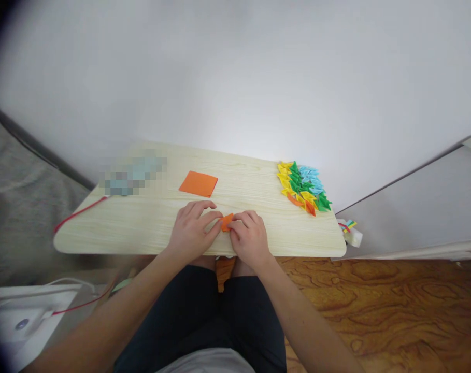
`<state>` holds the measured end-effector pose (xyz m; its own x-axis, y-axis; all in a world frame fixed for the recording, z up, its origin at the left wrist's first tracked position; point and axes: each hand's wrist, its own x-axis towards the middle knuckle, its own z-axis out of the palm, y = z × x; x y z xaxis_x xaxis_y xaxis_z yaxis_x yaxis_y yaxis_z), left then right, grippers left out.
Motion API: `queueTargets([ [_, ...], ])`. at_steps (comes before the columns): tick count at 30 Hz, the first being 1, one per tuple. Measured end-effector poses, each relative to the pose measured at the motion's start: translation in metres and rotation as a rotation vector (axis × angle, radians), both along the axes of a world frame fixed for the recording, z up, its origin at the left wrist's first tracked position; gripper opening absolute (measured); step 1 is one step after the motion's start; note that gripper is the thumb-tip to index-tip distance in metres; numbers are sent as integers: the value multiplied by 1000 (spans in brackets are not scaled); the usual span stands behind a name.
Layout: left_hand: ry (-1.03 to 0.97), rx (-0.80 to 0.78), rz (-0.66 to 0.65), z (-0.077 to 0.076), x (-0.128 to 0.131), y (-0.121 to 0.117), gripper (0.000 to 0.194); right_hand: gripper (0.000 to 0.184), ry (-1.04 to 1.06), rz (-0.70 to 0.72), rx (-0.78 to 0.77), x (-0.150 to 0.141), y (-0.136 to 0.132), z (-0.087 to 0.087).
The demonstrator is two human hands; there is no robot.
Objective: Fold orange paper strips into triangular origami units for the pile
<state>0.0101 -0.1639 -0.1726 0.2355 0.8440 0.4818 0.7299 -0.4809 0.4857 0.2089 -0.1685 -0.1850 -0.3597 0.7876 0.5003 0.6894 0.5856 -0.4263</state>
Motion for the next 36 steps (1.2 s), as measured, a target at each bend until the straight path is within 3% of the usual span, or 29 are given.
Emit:
queueTargets([
  [4, 42, -22, -24, -9, -1, 4, 28, 23, -16, -1, -16, 4, -3, -9],
  [11, 138, 4, -231, -10, -5, 6, 27, 28, 28, -17, -8, 7, -11, -12],
  [20, 129, 16, -105, -12, -8, 4, 23, 24, 62, 59, 40, -11, 12, -7],
  [30, 226, -25, -264, -12, -13, 1, 27, 30, 66, -24, -51, 21, -19, -14],
  [36, 243, -61, -290, -12, -17, 0, 31, 36, 20, -10, -133, 30, -21, -11],
])
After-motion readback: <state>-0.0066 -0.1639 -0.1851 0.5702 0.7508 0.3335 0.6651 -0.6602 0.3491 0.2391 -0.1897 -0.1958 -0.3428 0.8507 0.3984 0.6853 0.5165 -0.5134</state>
